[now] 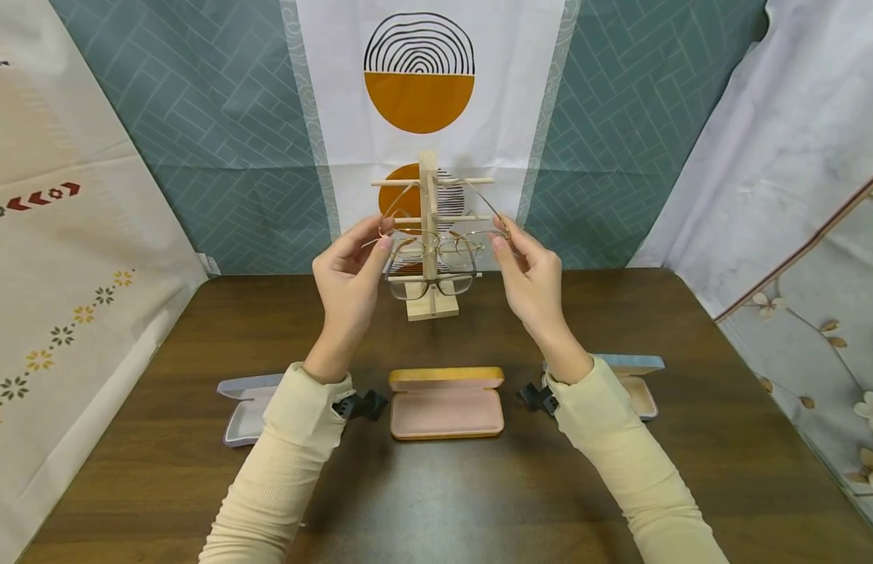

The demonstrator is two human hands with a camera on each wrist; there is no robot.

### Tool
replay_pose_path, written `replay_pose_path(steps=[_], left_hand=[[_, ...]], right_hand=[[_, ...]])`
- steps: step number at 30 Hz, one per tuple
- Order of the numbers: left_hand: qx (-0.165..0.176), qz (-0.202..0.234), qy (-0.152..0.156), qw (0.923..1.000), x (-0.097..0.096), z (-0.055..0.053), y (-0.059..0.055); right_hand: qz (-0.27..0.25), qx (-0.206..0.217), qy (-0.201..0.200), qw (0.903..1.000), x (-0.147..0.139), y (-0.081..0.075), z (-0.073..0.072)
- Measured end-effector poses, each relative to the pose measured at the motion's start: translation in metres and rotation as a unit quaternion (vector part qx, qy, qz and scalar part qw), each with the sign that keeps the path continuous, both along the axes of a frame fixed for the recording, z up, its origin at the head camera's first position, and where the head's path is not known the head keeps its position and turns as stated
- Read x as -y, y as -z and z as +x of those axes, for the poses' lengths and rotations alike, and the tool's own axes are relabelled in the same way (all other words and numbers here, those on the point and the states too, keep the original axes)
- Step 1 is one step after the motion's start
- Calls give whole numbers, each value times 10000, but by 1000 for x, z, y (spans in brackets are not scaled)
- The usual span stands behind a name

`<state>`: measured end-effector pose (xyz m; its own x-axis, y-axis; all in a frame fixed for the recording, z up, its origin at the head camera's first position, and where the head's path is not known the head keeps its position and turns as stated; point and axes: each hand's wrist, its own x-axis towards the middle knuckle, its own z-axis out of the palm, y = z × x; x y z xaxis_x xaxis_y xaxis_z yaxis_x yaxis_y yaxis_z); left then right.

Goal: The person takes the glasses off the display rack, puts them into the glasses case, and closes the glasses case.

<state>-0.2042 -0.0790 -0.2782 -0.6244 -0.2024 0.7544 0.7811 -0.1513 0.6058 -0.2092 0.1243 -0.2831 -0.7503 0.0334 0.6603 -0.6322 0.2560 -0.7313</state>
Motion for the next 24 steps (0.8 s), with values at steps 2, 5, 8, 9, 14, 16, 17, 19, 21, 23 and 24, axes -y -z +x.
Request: replay_pose_path(steps=[2,5,8,9,14,16,17,19,21,23,24], left_hand=[[-53,-27,80,10000,1,1,1],[-122,-114,125,9998,3,2,3],[-106,-182,77,9997,4,3,4],[-72,-191,71,9998,5,4,4],[291,-93,203,9993,7,7,6],[425,28,382,9984,7,9,7],[472,98,479,9977,8,10,8],[548,253,685,9958,8,12,10],[607,344,818,9942,9,14,12],[673,371,874,9932,9,16,14],[704,379,900,9927,9,17,15]], right_hand=[[-58,37,-76,9999,0,1,2],[-83,87,-140,9998,2,-5,10],[-35,51,-147,9999,5,-11,20],[7,40,-132,9999,6,-14,23],[73,-34,-152,9999,6,-14,31],[60,-40,-168,9998,5,-12,32],[49,-31,-183,9998,5,-11,33],[51,-2,-175,9998,5,-9,34],[64,35,-170,9998,5,-7,35],[81,65,-167,9998,4,-6,37],[99,81,-163,9998,4,-5,38]])
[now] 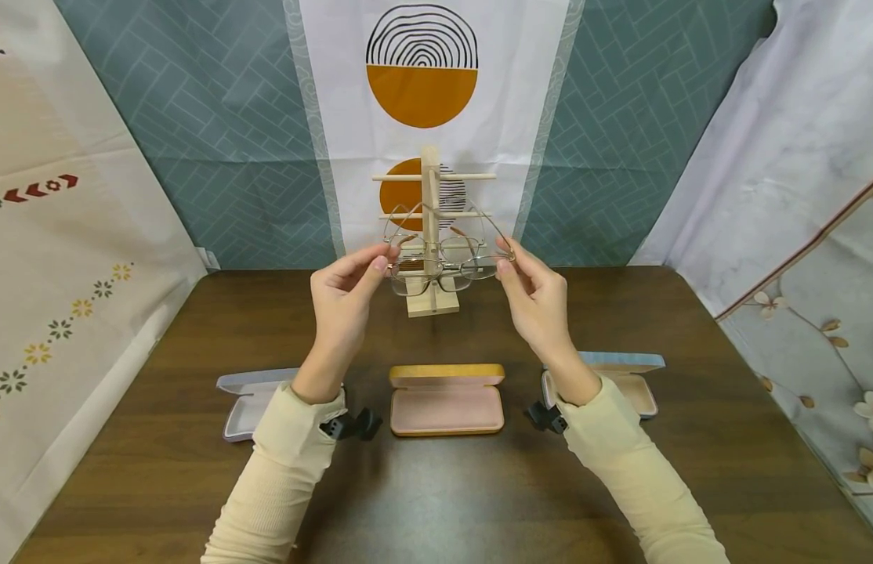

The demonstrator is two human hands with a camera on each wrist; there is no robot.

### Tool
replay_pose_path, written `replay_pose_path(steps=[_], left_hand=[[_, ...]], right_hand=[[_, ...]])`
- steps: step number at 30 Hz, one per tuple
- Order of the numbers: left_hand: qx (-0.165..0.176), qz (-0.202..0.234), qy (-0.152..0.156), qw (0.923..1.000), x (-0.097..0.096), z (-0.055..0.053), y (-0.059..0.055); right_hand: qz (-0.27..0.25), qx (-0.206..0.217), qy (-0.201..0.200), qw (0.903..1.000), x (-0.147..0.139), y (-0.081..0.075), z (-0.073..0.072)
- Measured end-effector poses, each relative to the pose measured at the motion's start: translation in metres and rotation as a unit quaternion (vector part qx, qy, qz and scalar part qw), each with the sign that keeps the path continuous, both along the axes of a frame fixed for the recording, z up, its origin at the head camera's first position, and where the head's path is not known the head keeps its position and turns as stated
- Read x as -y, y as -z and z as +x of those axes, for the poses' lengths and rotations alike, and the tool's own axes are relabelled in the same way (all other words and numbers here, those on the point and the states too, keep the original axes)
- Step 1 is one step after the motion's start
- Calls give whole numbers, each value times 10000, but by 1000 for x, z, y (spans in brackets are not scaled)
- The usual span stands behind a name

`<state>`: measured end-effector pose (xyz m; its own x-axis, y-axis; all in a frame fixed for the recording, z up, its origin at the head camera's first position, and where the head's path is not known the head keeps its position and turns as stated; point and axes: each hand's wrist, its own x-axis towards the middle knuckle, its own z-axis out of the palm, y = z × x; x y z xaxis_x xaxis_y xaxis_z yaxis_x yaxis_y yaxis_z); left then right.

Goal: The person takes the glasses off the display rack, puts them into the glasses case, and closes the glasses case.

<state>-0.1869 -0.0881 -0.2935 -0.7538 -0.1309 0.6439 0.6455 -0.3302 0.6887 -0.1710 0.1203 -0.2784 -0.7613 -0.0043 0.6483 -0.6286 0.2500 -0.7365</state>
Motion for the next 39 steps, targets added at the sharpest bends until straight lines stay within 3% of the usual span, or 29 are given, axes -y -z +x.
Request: replay_pose_path(steps=[6,16,21,23,30,39], left_hand=[[175,-1,110,9998,1,4,9],[164,200,112,9996,0,10,20],[66,238,-3,9997,-1,12,23],[35,252,-21,9997,-1,14,24],[19,382,81,9992,-1,17,30],[118,339,20,9994,-1,23,35]], right_hand=[[-16,80,-51,10000,-1,5,4],[-106,-45,-204,9997,0,12,8],[-236,-114,-339,9991,-6,30,-2],[-335,-143,-441,9984,-9,38,-6],[-678,-221,-645,9954,-10,40,-3],[-1564,136,-831,9841,-7,41,1]])
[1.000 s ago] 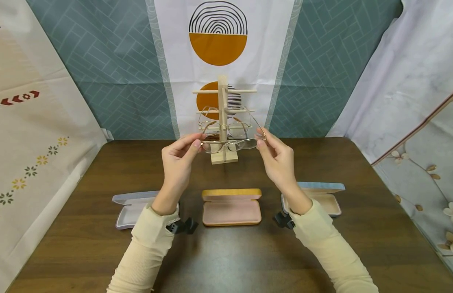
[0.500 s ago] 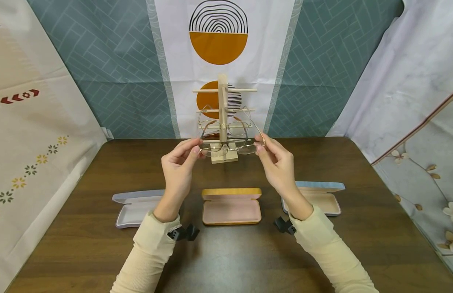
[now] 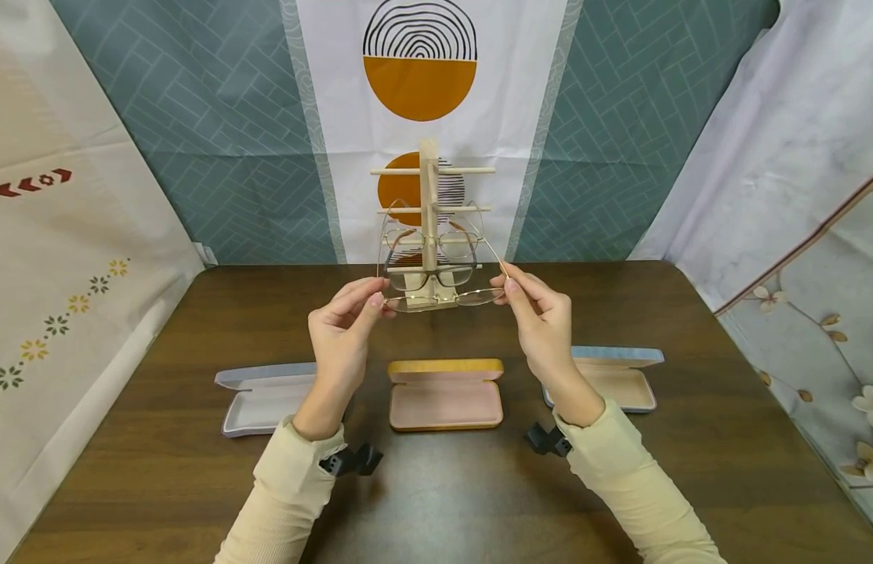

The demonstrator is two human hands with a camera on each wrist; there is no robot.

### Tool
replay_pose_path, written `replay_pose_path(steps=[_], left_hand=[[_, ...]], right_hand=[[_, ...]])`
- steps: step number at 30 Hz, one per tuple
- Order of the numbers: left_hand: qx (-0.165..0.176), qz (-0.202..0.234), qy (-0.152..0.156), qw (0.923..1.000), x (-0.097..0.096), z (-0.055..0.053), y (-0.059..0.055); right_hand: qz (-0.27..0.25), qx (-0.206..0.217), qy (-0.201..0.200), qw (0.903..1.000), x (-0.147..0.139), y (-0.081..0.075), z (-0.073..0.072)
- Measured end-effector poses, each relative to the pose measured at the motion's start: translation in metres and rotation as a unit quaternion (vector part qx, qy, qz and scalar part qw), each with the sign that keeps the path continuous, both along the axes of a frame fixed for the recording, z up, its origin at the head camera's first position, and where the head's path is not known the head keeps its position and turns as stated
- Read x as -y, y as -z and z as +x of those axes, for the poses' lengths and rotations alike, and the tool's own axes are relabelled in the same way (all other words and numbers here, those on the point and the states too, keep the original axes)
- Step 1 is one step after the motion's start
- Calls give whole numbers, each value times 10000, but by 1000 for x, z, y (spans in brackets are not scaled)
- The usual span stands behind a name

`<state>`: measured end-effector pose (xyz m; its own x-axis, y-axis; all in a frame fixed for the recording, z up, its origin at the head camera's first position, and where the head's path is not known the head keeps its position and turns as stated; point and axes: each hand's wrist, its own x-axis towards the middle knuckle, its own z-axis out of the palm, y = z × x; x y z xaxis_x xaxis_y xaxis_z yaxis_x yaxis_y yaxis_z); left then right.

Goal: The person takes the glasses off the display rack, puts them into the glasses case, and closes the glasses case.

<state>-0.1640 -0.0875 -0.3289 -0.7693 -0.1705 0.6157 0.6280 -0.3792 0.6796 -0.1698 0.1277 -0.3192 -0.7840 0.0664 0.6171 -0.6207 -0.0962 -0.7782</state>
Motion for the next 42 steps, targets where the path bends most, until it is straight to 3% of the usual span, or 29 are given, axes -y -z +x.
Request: replay_pose_path(steps=[8,26,33,42], left_hand=[[-68,-11,9,10000,0,4,3],[-4,-286,-106,9995,2,16,7],[-114,-244,33,9996,4,21,10],[40,-423,14,9991,4,27,14]], right_hand=[[-124,244,22,9996,0,2,3],[-163,320,-182,9992,-5,8,19],[-59,321,-196,9993,-7,14,26],[-78,419,-203,9989,-8,18,33]])
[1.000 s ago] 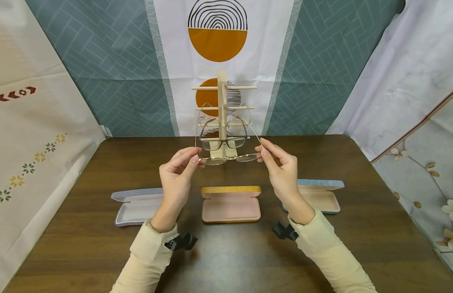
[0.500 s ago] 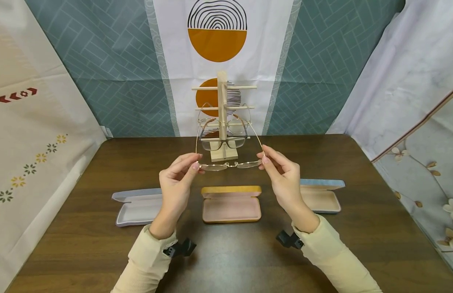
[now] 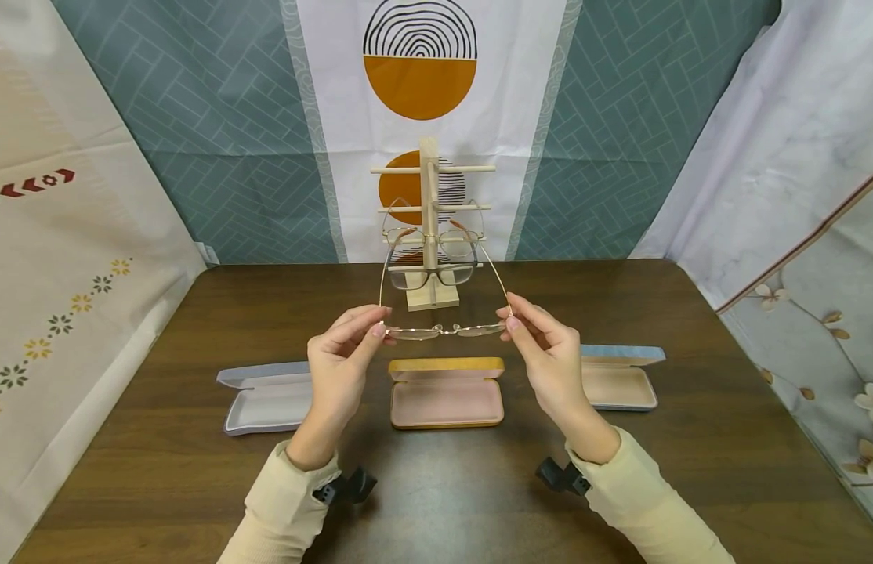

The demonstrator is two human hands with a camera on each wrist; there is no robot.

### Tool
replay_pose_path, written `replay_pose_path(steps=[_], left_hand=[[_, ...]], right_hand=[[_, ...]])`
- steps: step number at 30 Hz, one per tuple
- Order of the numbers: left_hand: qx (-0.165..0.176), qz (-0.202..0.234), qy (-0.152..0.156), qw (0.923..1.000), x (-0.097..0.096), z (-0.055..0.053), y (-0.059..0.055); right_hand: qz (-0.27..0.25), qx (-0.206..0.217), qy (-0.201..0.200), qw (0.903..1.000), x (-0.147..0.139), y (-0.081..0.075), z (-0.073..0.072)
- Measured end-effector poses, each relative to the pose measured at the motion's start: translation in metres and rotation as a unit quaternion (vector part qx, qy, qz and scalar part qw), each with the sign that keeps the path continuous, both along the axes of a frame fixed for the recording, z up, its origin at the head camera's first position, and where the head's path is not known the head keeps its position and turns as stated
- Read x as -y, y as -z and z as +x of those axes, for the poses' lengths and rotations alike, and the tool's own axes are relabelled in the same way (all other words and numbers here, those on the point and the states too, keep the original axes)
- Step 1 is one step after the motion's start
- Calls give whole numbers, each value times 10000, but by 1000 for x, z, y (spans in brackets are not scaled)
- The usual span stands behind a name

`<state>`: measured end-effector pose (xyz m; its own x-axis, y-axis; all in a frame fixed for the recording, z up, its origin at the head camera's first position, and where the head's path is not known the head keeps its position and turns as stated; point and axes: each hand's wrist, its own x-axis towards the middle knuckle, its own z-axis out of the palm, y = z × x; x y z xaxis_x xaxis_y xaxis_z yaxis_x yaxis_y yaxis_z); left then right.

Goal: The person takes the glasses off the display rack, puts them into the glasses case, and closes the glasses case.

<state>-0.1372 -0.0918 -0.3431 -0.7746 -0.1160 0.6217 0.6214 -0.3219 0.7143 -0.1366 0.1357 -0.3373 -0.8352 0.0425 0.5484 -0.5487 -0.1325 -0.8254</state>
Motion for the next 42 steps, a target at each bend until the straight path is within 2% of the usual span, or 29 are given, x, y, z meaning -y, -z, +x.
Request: replay_pose_path(steps=[16,42], left_hand=[[53,-33,104,9999,1,5,7],[48,28,143,9999,3,7,7]], right_hand=[[-102,-48,-268,9996,-3,7,5],[85,46,-427,9990,-3,8,6]])
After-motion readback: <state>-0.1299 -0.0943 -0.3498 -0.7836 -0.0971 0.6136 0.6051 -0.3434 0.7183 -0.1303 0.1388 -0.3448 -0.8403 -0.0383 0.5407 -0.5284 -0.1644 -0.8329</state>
